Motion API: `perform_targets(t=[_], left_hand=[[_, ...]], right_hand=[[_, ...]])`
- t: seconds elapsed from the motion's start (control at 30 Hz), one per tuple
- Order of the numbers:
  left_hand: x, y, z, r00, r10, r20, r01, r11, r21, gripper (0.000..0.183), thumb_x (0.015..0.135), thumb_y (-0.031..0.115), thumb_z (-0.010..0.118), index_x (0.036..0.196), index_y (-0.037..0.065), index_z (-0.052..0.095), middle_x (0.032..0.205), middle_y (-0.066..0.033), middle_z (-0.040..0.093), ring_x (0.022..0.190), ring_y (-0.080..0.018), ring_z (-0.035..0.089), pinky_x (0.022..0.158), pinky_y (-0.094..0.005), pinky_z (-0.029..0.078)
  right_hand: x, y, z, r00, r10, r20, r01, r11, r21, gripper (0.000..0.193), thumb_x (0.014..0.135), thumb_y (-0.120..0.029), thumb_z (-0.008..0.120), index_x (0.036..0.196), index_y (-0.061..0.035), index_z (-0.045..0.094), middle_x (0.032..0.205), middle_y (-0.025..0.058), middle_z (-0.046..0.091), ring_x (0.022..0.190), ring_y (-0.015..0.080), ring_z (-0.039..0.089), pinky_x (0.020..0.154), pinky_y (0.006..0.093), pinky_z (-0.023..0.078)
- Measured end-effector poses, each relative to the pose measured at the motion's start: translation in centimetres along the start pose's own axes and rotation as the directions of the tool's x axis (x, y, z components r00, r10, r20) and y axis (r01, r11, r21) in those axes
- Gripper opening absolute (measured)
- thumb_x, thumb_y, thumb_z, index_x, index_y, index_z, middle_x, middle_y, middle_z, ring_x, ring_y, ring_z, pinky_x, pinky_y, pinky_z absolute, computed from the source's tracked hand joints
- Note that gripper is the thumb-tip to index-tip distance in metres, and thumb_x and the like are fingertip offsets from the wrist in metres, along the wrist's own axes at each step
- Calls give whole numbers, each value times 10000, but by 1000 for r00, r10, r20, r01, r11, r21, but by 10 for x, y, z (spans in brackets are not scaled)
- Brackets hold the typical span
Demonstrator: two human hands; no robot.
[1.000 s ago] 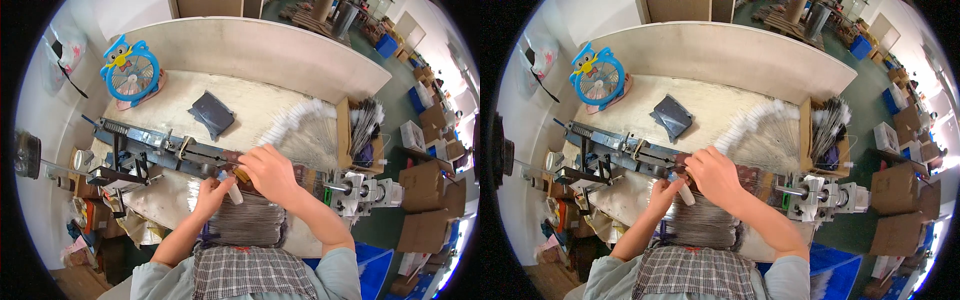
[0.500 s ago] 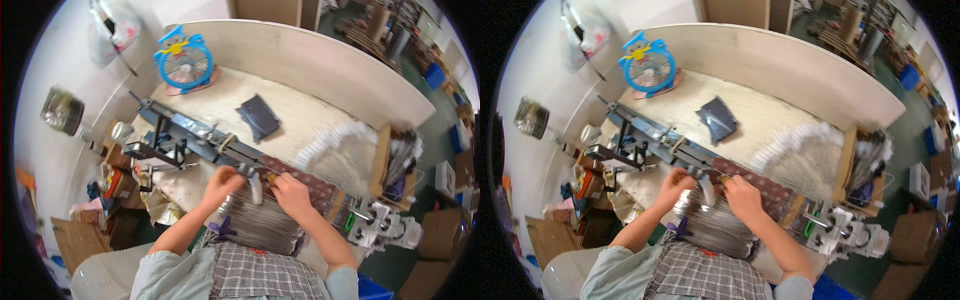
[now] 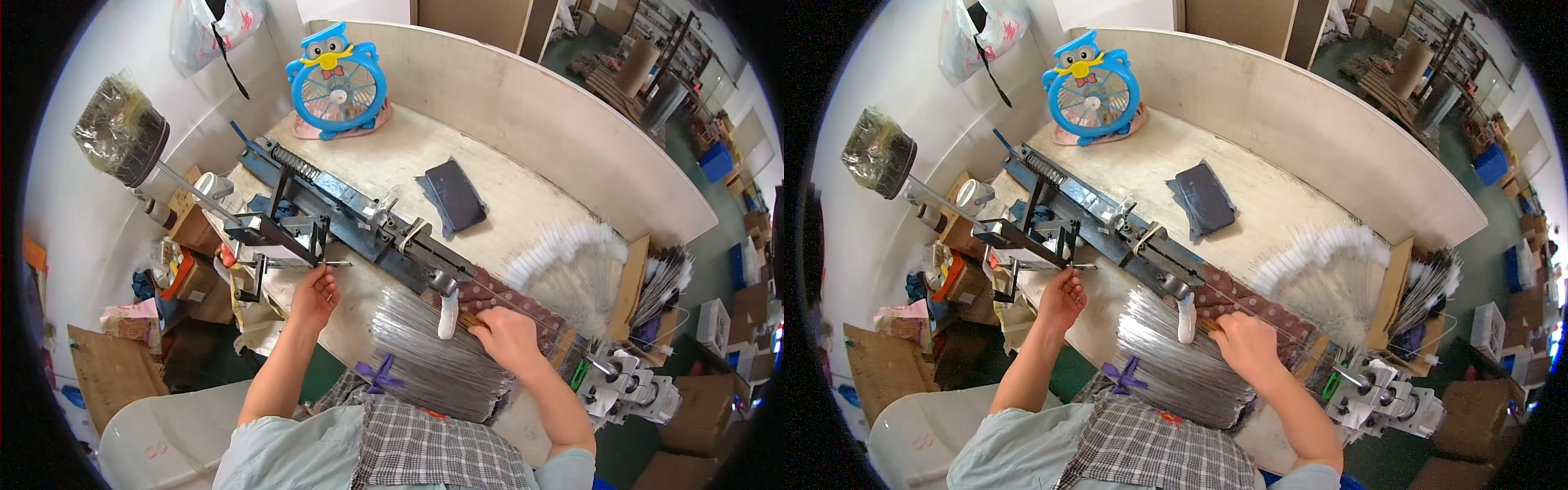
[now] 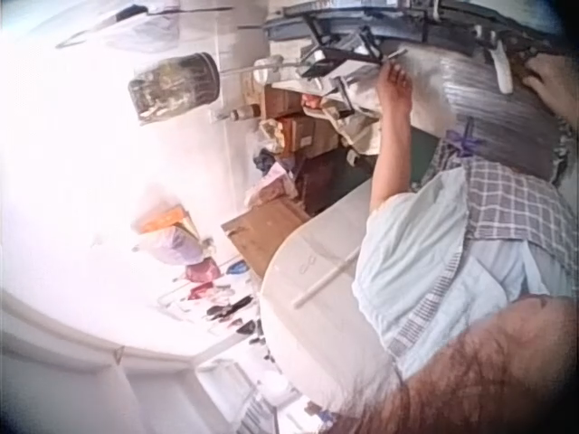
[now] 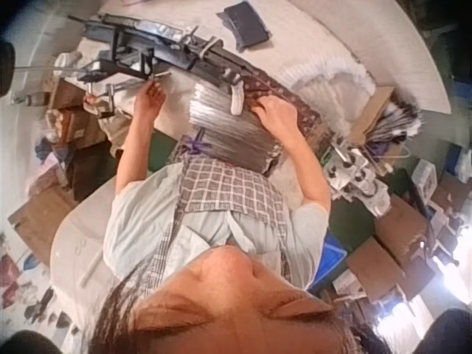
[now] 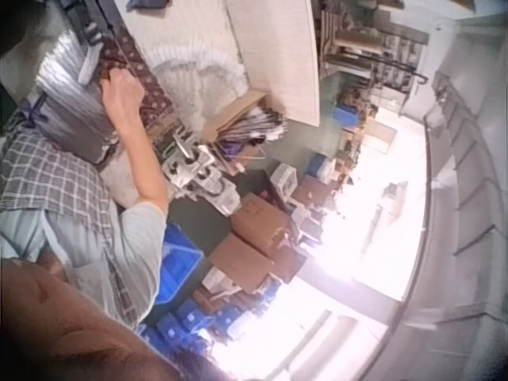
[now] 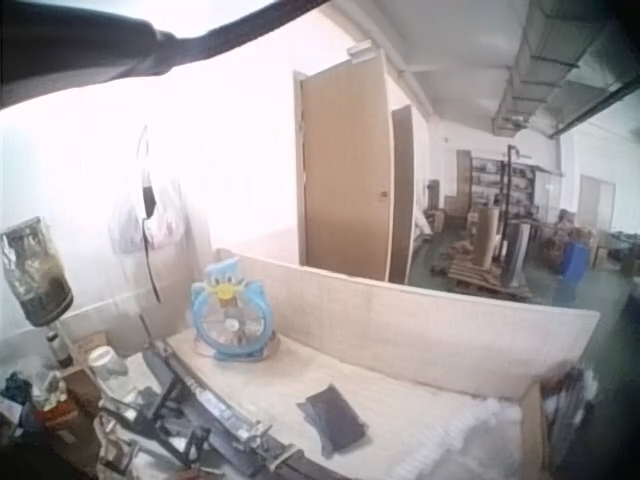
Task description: Assembling components of industrial brushes using an automated mechanical press.
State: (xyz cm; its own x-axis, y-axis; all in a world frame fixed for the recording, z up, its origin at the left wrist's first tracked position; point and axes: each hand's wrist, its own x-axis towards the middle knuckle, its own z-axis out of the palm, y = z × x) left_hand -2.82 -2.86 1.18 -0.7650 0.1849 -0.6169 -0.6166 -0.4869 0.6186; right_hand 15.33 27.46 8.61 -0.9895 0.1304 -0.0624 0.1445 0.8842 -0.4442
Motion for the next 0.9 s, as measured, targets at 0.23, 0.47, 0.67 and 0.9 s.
perform_targets(t=[0.23, 0.47, 0.67, 0.9], left_hand=[[-58, -59, 68, 921, 140, 364, -204, 968, 143, 101, 849, 135, 611, 824, 37, 603, 717, -50, 591, 630, -128, 571, 574, -254, 463], [-92, -132, 178, 757, -155, 634, -131, 916, 380, 196, 922, 195, 559, 944, 7, 611, 800, -57, 623, 650, -99, 549, 605, -228, 443], [-97, -150, 182, 736, -93, 671, -283, 857, 430, 180, 928, 172, 554, 962, 5, 613, 832, -46, 624, 671, -83, 533, 624, -222, 447], [-98, -139, 177, 820, -23, 571, -263, 872, 412, 176, 930, 195, 556, 965, 32, 613, 805, -32, 616, 661, -83, 533, 608, -223, 440]], right_hand=[[-24, 1, -54, 869, -224, -441, 221, 974, -59, 177, 749, -76, 667, 926, -80, 662, 833, 61, 645, 688, 254, 591, 602, 379, 467], [-36, 31, -65, 933, 224, -282, -71, 882, 465, 186, 814, -126, 649, 971, -26, 654, 809, 113, 636, 722, 250, 600, 652, 318, 468], [-50, 46, -62, 940, 208, -269, 4, 784, 620, 198, 800, -117, 669, 960, -1, 653, 768, 90, 618, 710, 171, 562, 655, 278, 442], [-44, 40, -68, 913, -49, -405, 180, 940, 291, 176, 749, -124, 688, 905, -46, 666, 790, 62, 625, 732, 219, 576, 654, 312, 464]])
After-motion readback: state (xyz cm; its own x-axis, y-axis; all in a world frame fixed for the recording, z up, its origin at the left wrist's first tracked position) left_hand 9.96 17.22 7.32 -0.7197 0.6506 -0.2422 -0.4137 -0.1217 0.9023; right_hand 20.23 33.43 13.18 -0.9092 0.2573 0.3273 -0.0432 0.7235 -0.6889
